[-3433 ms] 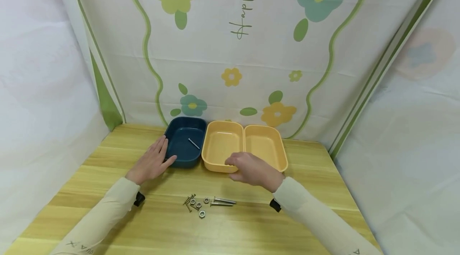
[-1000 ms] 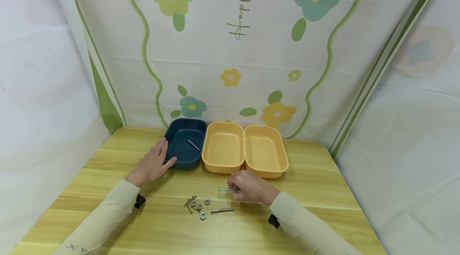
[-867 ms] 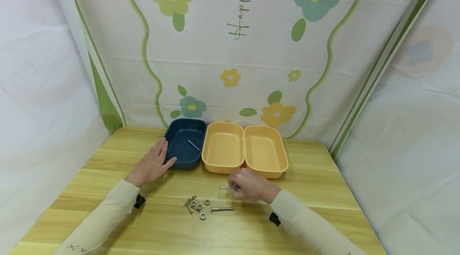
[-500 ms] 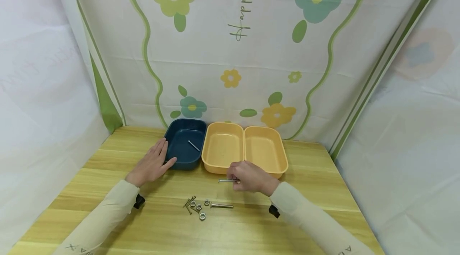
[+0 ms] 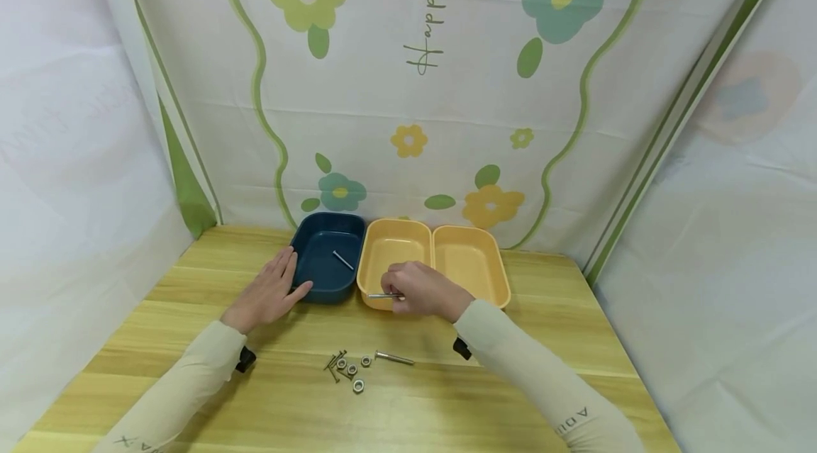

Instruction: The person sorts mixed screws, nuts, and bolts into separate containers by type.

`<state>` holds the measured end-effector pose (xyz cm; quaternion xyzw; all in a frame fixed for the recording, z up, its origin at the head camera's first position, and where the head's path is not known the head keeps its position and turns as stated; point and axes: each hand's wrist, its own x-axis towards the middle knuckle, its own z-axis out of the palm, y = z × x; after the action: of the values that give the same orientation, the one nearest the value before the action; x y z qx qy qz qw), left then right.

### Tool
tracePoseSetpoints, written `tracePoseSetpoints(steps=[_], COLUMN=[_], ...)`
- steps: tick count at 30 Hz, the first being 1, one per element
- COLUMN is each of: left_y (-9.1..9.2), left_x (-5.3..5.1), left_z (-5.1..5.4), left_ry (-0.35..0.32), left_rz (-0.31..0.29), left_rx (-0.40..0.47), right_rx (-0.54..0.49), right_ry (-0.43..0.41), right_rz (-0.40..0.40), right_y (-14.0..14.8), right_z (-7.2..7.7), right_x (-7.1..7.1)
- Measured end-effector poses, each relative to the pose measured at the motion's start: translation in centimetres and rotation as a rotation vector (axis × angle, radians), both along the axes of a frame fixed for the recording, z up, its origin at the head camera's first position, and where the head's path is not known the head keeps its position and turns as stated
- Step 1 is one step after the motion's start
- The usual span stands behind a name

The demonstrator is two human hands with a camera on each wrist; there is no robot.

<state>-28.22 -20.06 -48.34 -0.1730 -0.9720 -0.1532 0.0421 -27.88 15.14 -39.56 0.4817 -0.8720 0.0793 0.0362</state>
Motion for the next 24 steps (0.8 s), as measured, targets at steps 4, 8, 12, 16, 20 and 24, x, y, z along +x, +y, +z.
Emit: tracePoseSetpoints(steps=[4,8,12,16,20,24], left_y=[0.0,0.0,0.0,0.0,0.0,0.1], left_x=[0.0,0.1,0.1,0.1,0.0,-0.1], left_z=[-0.1,0.0,0.1,0.1,0.0,-0.1], left_ry=[0.004,0.016,0.022,0.024,0.015,0.006], left_rz=[0.001,-0.001,-0.003,-0.002,0.005,0.010], left_rx=[0.001,0.003,0.003,0.001,-0.003,-0.004], right_rx=[-0.005,-0.003,-0.009,-0.008,0.004,0.013], right_ry=[0.001,0.022,0.028,0.016,0.013,0.007], right_rz=[0.009,0.012,0.000,-0.019,-0.045,-0.079], right_y=[-1.4,-2.6,-3.8,-4.9,-6.1,-7.3], right_z=[0.7,1.1,1.4,1.5,1.1,0.7], right_x=[-0.8,-1.8,-2.6,-3.3,-4.0,-4.8])
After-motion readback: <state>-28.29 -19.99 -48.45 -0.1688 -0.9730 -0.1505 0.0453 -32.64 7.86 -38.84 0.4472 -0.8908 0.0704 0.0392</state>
